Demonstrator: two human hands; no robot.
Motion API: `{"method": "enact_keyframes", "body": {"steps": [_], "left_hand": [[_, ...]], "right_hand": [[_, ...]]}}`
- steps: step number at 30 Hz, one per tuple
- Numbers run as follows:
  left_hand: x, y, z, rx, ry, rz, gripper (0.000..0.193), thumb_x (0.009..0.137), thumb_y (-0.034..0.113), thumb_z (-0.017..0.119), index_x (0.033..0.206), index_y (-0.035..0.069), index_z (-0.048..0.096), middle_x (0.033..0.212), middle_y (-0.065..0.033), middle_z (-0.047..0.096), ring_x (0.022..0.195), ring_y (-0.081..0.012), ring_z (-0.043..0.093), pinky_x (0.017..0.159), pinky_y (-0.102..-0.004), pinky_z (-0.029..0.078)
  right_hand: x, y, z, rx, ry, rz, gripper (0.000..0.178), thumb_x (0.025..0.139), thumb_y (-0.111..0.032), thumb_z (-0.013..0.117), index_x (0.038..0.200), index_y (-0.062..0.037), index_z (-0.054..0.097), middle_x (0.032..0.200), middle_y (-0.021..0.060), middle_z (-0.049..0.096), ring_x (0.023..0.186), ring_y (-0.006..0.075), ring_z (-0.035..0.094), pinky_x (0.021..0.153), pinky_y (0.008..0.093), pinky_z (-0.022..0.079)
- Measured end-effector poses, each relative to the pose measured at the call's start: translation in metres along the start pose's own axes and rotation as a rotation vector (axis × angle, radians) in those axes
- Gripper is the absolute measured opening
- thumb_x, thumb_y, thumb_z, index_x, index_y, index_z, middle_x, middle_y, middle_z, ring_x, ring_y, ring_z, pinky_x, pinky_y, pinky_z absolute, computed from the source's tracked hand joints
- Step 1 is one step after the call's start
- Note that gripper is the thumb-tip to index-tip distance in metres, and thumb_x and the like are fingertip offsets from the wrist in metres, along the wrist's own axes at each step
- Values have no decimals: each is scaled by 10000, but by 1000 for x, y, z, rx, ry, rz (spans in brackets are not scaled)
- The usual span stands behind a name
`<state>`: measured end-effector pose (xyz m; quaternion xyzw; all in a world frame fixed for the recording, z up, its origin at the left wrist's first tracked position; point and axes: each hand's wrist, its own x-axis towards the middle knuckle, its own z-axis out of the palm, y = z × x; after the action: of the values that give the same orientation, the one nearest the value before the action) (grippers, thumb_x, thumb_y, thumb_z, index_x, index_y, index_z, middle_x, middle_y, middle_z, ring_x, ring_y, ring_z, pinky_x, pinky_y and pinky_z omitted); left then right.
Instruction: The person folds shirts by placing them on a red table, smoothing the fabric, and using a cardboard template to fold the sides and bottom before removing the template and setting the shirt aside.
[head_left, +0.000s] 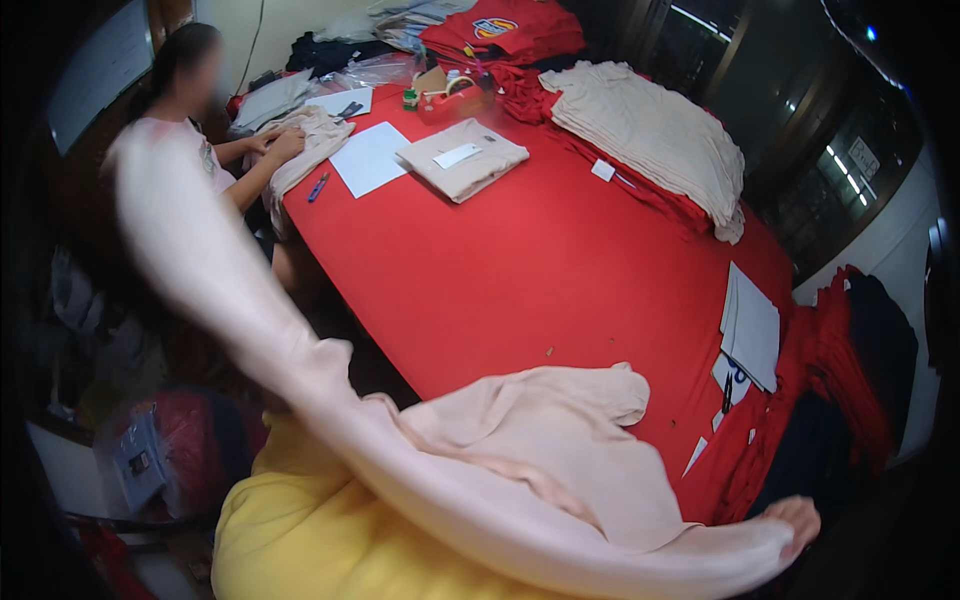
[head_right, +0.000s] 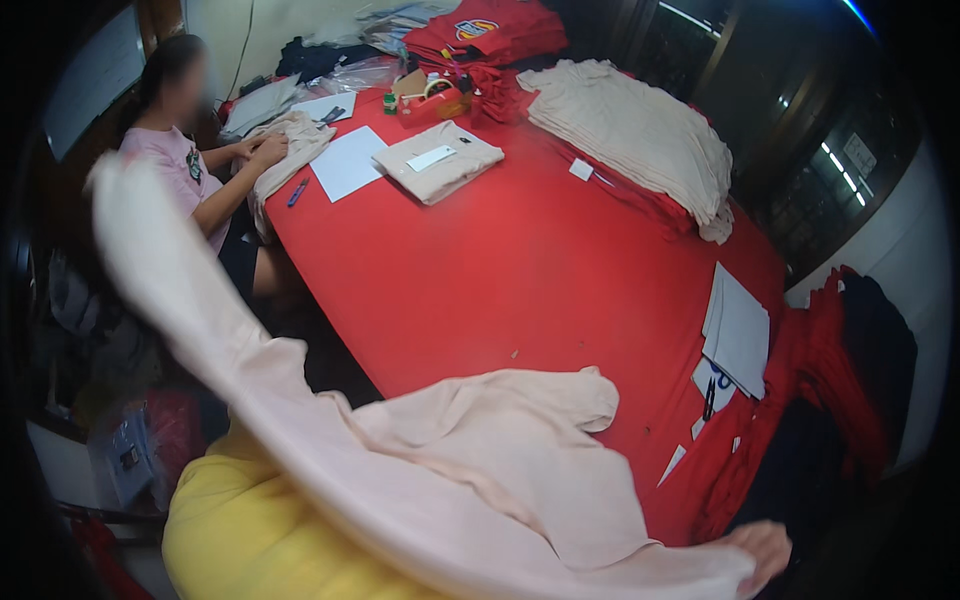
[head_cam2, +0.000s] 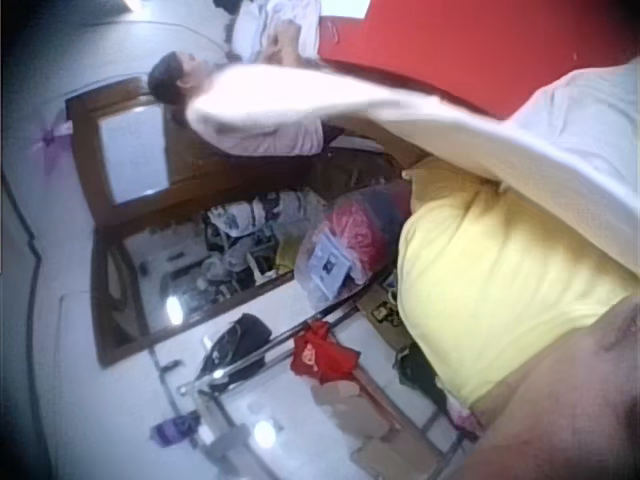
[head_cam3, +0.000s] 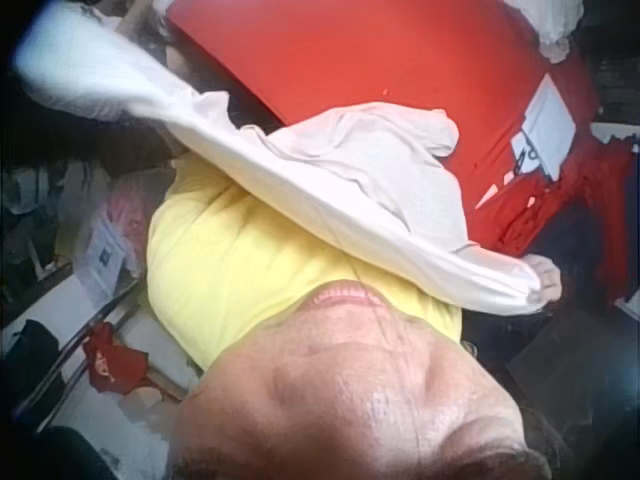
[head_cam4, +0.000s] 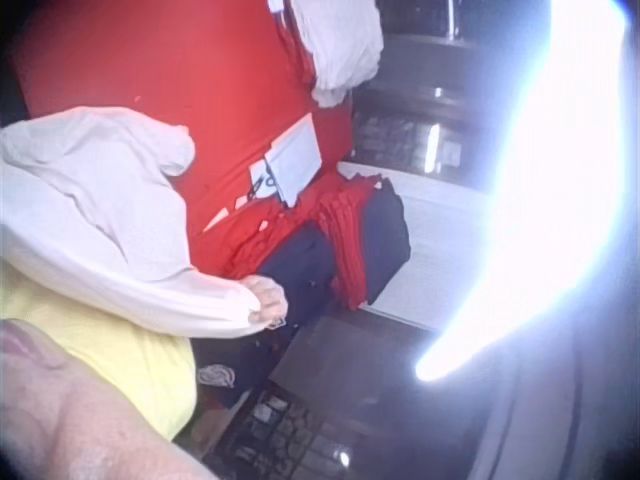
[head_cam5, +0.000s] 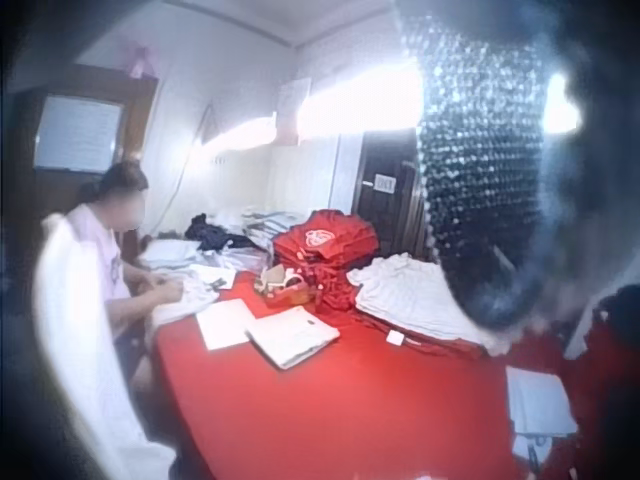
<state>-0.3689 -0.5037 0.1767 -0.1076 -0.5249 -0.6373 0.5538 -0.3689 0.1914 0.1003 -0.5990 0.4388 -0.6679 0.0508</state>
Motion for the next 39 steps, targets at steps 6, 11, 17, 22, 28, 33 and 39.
{"method": "enact_keyframes", "body": {"steps": [6,11,17,22,28,33,39], "left_hand": [[58,-212,74,1004,-453,-48,771,859,622,544,1238,-49,524,1453,-309,283,1122,-361,559,930,-431,461],[-90,-199,121,793,-1264,-338,602,883,451,594,1349,82,501,1485,-226,325,1337,-351,378,1093,-386,320],[-236,-155,-42,1041,-700,-547,475,846,382,677,1083,-19,584,1085,-194,573,1049,-361,543,912,-441,431],[-290,-125,-34,1223,-744,-502,382,826,374,701,913,24,574,913,-122,568,880,-295,533,772,-425,412],[-282,-153,-15,1057,-1010,-402,241,882,249,630,966,26,593,919,-146,600,874,-336,569,759,-408,437],[-235,-188,-107,749,-783,-930,228,945,187,522,1063,4,591,1082,-158,641,1004,-300,626,855,-365,470],[-212,-148,-145,-51,-53,-1257,218,1001,170,442,1113,-6,504,1096,-111,617,1003,-189,618,902,-361,490]], "right_hand": [[57,170,-59,-1546,722,428,438,911,-45,566,1330,26,459,1303,179,529,1201,253,500,1019,340,367],[-25,179,35,-1135,580,1063,409,861,-195,660,1238,-54,587,1422,180,414,1333,316,387,1094,396,312],[-81,218,107,-1206,621,1142,312,899,-188,613,1154,-8,615,1351,194,467,1274,354,427,1041,419,368],[-49,241,100,-1201,836,1235,345,943,-310,544,952,12,668,1010,204,597,1008,382,532,877,455,424],[42,349,87,-1474,892,1080,474,881,-441,601,1071,-7,598,1012,185,592,1012,366,552,869,444,441],[38,368,40,-1413,854,996,396,861,-335,654,1041,11,586,959,188,603,896,340,595,799,468,476],[-33,284,73,-335,1629,420,55,903,-54,570,901,-19,528,906,93,588,878,228,618,820,442,540]]}}
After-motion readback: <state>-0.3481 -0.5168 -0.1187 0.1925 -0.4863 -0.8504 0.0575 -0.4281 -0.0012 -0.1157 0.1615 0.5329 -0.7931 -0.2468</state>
